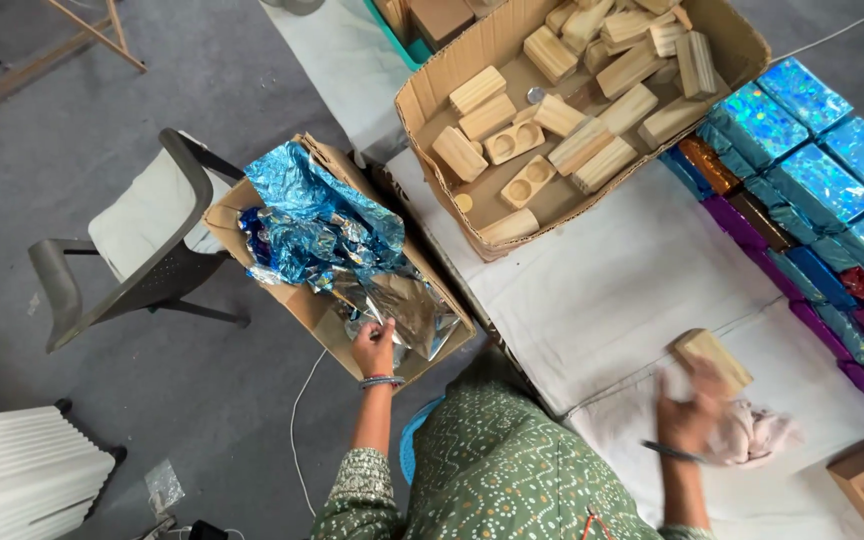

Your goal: Cleaning wooden holders with a cloth and wrapping them in decorative foil.

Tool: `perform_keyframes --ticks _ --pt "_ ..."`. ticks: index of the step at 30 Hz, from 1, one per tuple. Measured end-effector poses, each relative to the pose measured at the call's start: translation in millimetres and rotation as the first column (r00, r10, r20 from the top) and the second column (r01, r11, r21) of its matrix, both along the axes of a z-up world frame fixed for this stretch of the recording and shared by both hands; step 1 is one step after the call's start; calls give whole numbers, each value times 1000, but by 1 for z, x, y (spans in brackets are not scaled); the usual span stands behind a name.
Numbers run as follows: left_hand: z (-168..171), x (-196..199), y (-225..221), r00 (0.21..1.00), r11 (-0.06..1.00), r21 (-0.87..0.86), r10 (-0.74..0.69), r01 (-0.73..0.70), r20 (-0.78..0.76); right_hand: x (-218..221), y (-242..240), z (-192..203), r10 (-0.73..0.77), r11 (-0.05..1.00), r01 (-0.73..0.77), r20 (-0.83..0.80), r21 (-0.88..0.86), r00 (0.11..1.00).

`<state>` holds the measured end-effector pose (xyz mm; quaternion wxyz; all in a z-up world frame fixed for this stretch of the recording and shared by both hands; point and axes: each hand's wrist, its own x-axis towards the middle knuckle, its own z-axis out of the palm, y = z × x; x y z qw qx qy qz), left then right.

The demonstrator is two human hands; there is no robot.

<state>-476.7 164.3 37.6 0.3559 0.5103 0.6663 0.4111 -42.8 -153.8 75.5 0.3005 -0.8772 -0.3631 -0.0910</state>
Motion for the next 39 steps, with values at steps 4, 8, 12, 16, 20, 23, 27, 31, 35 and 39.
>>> perform_keyframes --ticks 4,8,12,16,20,23,27,31,35,39 --pt "24 23 -9 997 998 -57 17 -13 70 -94 130 89 274 953 -292 -630 79 727" --pt "24 30 -13 998 1000 -10 0 -1 -69 -170 202 115 749 555 -818 -520 155 410" --pt "20 35 -10 982 993 96 -49 67 -184 -224 241 66 832 462 -869 -429 180 353" --pt "33 42 -13 990 997 45 -53 60 -130 -240 254 15 766 547 -813 -512 201 388" --pt "21 31 -20 979 1000 14 -12 9 201 -239 266 1 675 656 -724 -594 213 437" --pt "9 21 -30 961 997 -63 61 -45 271 -230 273 20 600 723 -666 -643 182 476" --pt "28 27 -46 977 993 -115 -11 36 212 -223 277 26 473 775 -611 -791 163 389" --pt "38 37 -52 998 998 -5 -57 57 40 -229 273 4 481 755 -615 -829 226 286" --pt "76 49 -45 980 991 124 -18 43 -197 -235 272 -27 546 716 -554 -835 426 65" --pt "110 60 -39 930 971 233 40 49 -366 -233 273 -52 579 709 -539 -812 455 75"
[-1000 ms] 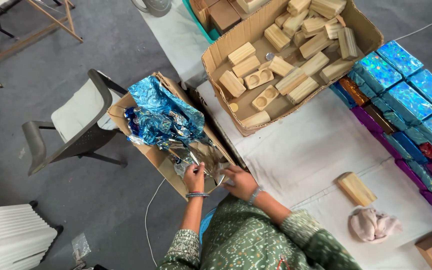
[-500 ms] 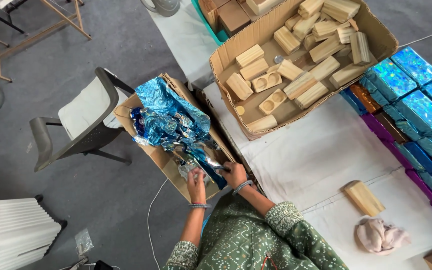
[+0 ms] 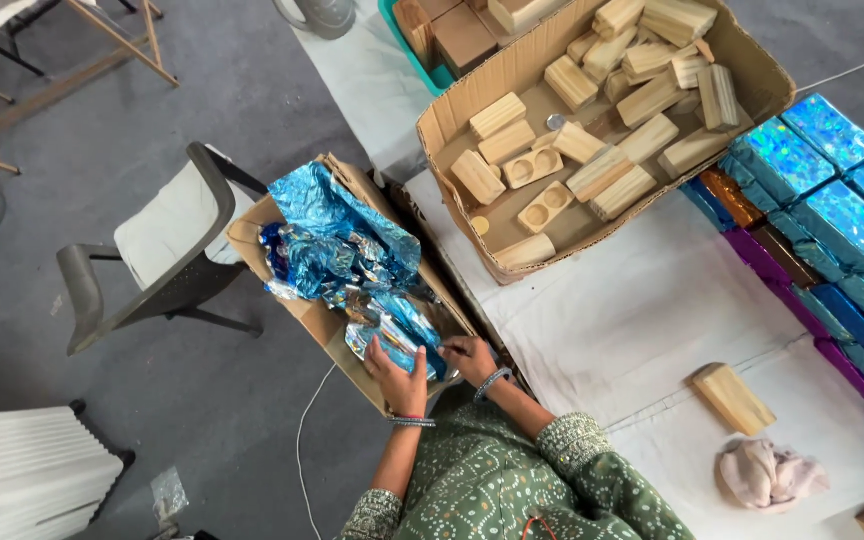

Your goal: Cleaning wooden holders with a cloth and wrapping them in decorative foil.

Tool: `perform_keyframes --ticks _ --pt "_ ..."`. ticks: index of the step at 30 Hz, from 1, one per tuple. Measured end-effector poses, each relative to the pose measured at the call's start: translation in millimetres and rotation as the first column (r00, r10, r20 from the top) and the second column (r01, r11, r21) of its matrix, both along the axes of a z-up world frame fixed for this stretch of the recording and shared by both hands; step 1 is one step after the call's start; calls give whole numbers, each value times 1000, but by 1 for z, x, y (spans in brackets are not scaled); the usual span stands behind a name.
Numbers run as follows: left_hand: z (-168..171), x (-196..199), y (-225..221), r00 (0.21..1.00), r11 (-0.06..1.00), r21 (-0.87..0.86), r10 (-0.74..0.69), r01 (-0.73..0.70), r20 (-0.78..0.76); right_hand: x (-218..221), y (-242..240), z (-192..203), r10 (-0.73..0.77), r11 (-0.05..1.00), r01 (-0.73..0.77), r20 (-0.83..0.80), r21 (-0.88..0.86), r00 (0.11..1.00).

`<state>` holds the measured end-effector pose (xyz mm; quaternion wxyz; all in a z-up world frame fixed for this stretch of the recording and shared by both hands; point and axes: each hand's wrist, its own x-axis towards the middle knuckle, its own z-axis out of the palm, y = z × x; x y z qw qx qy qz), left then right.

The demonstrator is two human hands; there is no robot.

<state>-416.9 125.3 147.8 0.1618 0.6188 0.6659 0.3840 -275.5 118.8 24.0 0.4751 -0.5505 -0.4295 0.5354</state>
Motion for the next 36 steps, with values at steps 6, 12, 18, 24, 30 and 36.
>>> perform_keyframes --ticks 6,12,18,24,30,36 --pt "27 4 -4 971 979 124 -139 165 -192 12 -3 20 -104 990 113 95 -91 990" --pt "-39 0 1 977 966 -165 -209 198 -50 -3 -14 -13 -72 997 72 -50 0 996" --pt "-103 -33 18 985 958 -231 -174 169 -4 5 -5 -11 7 1000 -9 -228 -6 974" --pt "-160 -103 36 963 973 -220 9 -71 -269 45 0 -15 -324 946 310 -317 -93 892" --pt "-128 -92 51 875 852 -452 16 -266 -484 99 -26 8 -530 828 558 -402 -57 746" --pt "-172 -105 70 875 720 -624 -47 -304 -482 149 -67 77 -689 648 733 -568 -205 450"
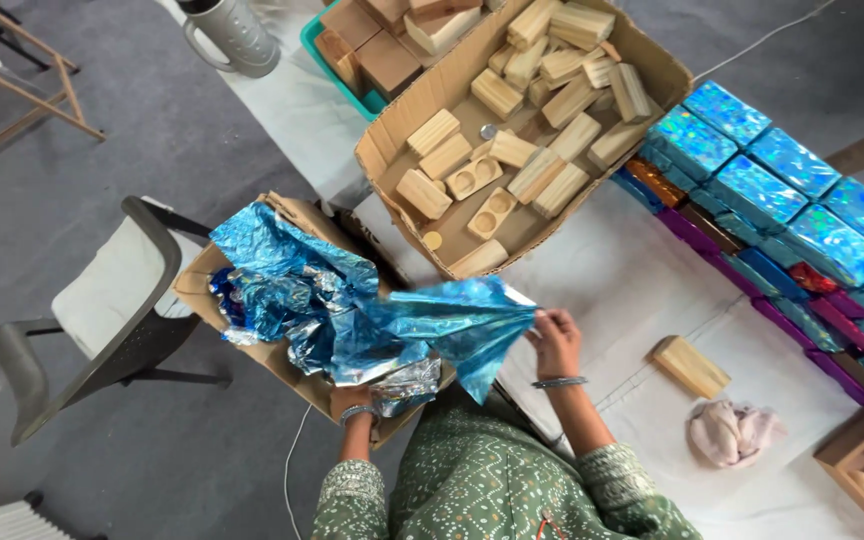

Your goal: Cleaning wooden holders with a cloth and wrapping them in decorative foil.

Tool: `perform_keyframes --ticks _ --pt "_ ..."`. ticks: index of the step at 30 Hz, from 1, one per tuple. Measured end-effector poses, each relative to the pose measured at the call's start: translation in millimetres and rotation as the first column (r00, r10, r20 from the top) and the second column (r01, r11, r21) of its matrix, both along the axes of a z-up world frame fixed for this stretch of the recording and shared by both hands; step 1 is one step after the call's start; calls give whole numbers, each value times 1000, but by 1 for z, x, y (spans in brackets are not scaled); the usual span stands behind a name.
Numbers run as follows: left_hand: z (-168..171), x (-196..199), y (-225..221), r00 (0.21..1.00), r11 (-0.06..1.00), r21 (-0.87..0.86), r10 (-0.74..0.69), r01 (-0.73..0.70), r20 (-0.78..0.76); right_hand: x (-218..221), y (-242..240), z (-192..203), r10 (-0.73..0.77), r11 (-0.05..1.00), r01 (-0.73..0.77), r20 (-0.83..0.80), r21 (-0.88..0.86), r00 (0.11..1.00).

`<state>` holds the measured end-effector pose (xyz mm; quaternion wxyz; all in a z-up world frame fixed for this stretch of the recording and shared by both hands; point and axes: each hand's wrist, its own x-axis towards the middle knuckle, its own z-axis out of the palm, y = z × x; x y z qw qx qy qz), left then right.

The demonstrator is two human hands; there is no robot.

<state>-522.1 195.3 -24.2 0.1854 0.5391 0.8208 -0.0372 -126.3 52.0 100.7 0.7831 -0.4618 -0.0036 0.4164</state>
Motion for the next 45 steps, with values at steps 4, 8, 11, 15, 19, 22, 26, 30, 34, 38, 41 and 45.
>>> perform_keyframes --ticks 4,8,11,15,19,22,26,30,34,38,41,45 --pt "-14 -10 4 981 977 112 -186 179 56 58 -56 -35 -180 984 180 -17 -3 983" --pt "-1 -16 -15 993 995 82 -60 51 102 94 -123 -44 -309 948 303 -66 -94 949" --pt "84 16 -56 986 918 385 -139 95 88 98 -165 -53 -404 901 380 -87 -209 911" --pt "151 61 -71 811 668 492 -565 558 -152 87 -205 -61 -539 808 473 -116 -353 834" --pt "101 63 -38 730 655 328 -647 681 -222 81 -238 -95 -560 786 509 -59 -351 826" --pt "72 58 -13 773 758 -275 -630 591 -75 75 -247 -91 -571 771 516 -47 -374 819" --pt "46 77 11 675 689 -319 -717 651 -171 67 -246 -51 -541 756 496 19 -428 841" --pt "75 149 -16 607 669 230 -741 707 288 59 -255 -50 -489 783 464 50 -415 871" --pt "154 252 -48 334 540 511 -832 669 443 53 -266 -60 -488 790 470 59 -395 871" --pt "170 318 -74 189 513 481 -798 711 572 58 -267 -40 -501 792 494 79 -358 862" --pt "142 334 -92 142 470 417 -778 778 612 56 -265 -28 -480 808 483 98 -337 872" --pt "92 339 -108 154 272 136 -818 953 554 56 -259 -12 -481 827 495 122 -266 868"
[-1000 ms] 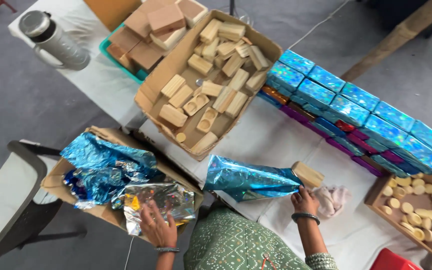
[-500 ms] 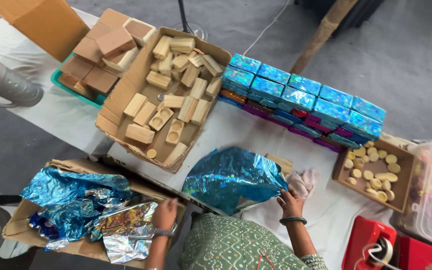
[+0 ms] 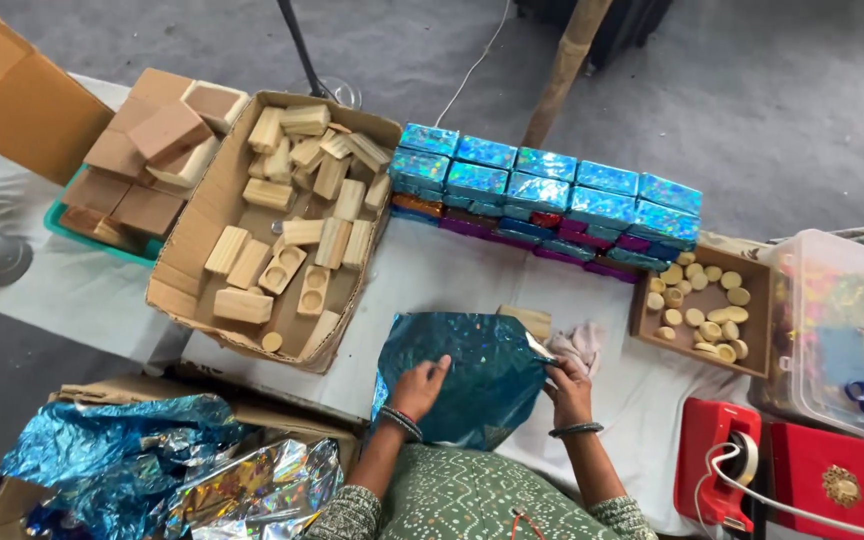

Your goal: Cleaning wooden holders with a cloth and wrapping them in decorative foil.

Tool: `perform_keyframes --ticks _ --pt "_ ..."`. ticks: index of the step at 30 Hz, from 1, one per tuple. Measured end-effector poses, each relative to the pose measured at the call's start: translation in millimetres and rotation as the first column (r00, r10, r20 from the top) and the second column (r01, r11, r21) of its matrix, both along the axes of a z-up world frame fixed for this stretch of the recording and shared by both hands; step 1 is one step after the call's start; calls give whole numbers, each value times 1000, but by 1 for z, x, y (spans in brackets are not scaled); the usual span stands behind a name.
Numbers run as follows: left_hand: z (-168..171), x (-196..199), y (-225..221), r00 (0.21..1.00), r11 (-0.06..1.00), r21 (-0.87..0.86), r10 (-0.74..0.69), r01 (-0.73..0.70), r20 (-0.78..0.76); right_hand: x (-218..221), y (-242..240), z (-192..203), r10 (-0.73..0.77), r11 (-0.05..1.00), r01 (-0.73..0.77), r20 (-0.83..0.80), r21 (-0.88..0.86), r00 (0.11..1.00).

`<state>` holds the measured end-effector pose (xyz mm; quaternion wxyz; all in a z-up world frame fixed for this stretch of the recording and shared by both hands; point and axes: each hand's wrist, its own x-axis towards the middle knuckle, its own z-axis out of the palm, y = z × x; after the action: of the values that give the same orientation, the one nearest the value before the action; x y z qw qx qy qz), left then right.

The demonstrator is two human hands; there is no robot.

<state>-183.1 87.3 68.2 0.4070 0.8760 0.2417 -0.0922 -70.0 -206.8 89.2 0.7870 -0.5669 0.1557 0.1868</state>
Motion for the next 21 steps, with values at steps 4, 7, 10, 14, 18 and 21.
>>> perform_keyframes --ticks 4,7,10,14,18,21 --pt "24 3 -8 928 716 -646 6 -265 -373 -5 10 10 45 997 -37 118 -63 992" --pt "66 -2 -8 911 291 -865 72 -409 -407 -24 24 68 221 975 -209 345 -72 912" --pt "108 1 -2 968 15 -981 168 -192 -187 -43 44 144 530 829 -511 612 -227 588" --pt "75 15 11 854 3 -971 477 -238 -208 -54 61 173 771 592 -560 608 -580 186" --pt "69 31 12 825 279 -917 558 -285 -87 -47 56 141 897 392 -582 437 -713 68" --pt "-39 36 29 719 -2 -978 678 -207 -153 -24 39 104 930 344 -566 357 -749 92"
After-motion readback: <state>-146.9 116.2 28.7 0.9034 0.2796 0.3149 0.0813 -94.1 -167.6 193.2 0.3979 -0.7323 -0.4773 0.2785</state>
